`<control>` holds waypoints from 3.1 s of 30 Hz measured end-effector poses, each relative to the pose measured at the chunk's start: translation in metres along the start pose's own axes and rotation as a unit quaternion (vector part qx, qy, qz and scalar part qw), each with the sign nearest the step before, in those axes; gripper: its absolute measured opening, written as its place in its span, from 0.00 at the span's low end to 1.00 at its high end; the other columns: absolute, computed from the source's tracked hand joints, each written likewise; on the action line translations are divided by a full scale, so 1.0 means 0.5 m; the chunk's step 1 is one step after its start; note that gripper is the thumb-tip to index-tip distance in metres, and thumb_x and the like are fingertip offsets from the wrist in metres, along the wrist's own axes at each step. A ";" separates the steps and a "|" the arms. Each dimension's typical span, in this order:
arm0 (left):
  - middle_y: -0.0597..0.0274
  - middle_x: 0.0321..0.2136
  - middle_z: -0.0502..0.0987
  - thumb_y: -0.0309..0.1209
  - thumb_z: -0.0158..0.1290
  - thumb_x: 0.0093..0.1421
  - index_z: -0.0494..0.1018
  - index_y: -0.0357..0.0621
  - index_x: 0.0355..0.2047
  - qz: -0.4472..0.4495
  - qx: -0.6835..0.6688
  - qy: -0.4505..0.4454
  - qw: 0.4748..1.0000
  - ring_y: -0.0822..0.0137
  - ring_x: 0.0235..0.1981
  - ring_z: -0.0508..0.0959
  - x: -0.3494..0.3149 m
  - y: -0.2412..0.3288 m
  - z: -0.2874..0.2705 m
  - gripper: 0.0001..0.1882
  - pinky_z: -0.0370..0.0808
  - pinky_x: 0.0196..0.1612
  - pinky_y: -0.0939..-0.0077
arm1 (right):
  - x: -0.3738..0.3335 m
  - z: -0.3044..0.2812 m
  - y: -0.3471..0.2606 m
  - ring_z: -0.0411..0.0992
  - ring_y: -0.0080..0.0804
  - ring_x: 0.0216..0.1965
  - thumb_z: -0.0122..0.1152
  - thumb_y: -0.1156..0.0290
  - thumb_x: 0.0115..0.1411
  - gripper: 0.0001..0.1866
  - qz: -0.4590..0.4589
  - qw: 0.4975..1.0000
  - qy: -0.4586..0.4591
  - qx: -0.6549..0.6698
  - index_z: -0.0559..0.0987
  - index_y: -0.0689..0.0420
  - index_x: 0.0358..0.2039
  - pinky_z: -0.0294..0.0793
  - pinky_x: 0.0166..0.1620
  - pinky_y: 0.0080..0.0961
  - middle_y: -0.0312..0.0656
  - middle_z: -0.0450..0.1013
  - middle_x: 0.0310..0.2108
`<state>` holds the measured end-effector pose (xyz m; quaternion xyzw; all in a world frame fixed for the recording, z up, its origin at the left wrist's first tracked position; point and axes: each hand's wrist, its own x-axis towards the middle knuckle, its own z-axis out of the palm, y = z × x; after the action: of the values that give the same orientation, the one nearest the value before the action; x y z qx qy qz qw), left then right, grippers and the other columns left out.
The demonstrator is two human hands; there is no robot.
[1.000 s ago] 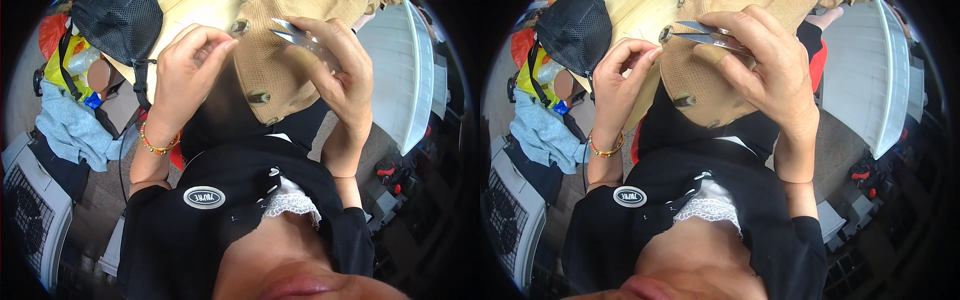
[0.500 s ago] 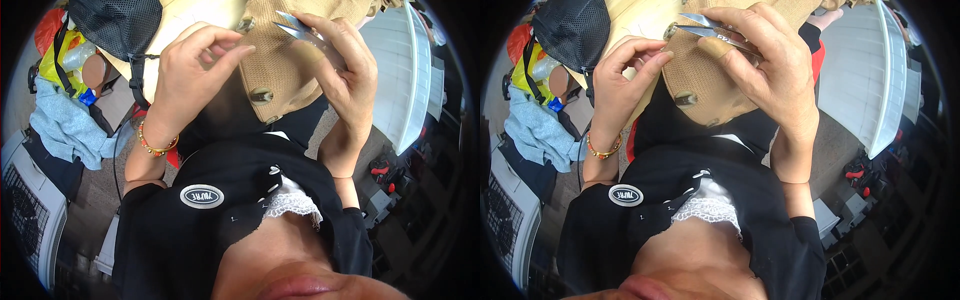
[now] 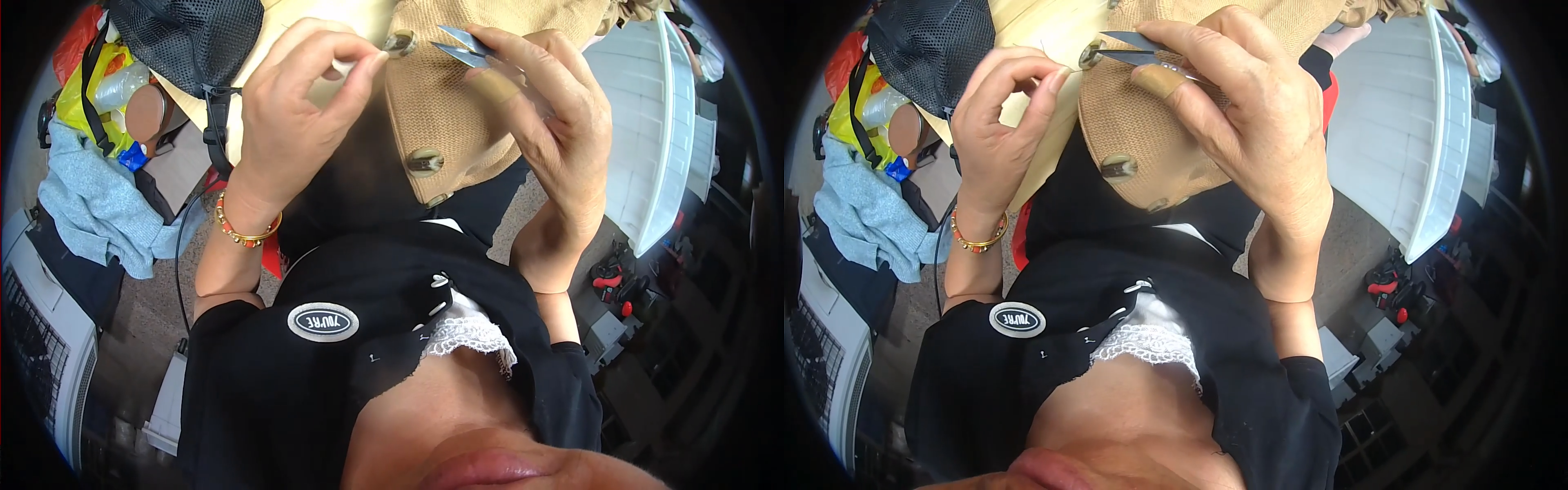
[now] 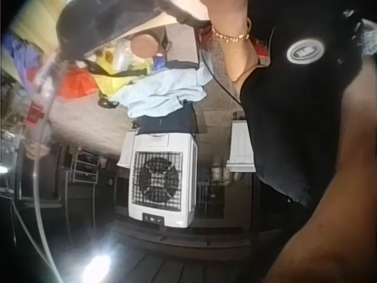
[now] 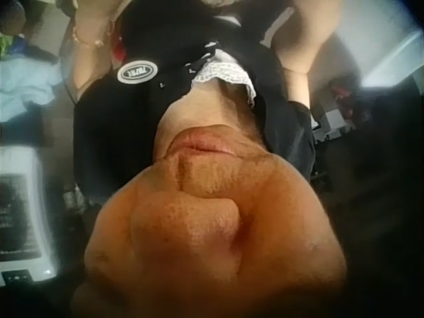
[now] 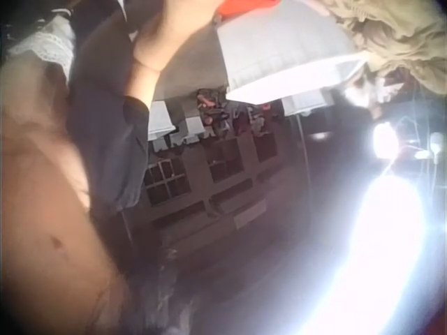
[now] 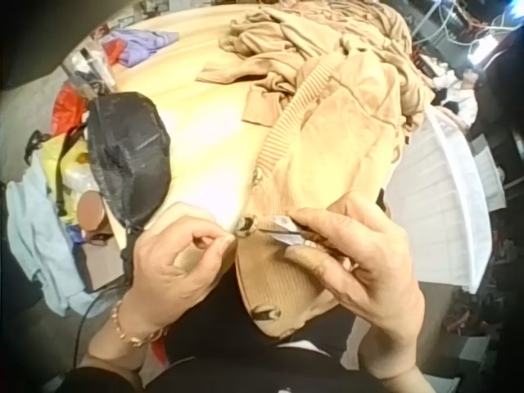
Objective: Trimming excess threads from sweaters using snips.
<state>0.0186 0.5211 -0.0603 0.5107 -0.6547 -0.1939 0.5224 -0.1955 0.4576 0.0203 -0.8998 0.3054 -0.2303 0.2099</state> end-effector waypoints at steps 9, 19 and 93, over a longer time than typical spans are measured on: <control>0.62 0.34 0.76 0.24 0.58 0.59 0.75 0.36 0.33 -0.063 -0.139 0.033 0.988 0.72 0.30 0.76 -0.012 -0.031 -0.005 0.04 0.74 0.32 0.82 | 0.001 -0.006 -0.018 0.70 0.26 0.30 0.66 0.75 0.53 0.18 0.042 0.998 -0.020 -0.029 0.81 0.60 0.46 0.67 0.32 0.19 0.40 0.71 0.30; 0.62 0.33 0.76 0.28 0.56 0.61 0.76 0.35 0.34 -0.162 -0.136 -0.096 0.973 0.73 0.31 0.77 -0.016 0.000 -0.006 0.07 0.74 0.35 0.81 | -0.016 0.005 -0.007 0.70 0.26 0.30 0.66 0.73 0.54 0.18 0.060 0.998 0.019 -0.031 0.81 0.60 0.46 0.67 0.32 0.19 0.39 0.71 0.30; 0.59 0.38 0.74 0.19 0.51 0.63 0.72 0.32 0.38 -0.020 -0.065 0.047 0.997 0.73 0.32 0.77 0.061 -0.005 0.001 0.04 0.74 0.37 0.82 | 0.037 0.030 -0.071 0.73 0.38 0.27 0.66 0.71 0.54 0.14 0.115 0.989 -0.001 -0.099 0.82 0.56 0.43 0.72 0.32 0.28 0.40 0.71 0.28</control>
<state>0.0212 0.4936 -0.0478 0.4974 -0.6048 -0.2224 0.5809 -0.1581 0.4749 0.0322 -0.8754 0.4275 -0.1728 0.1453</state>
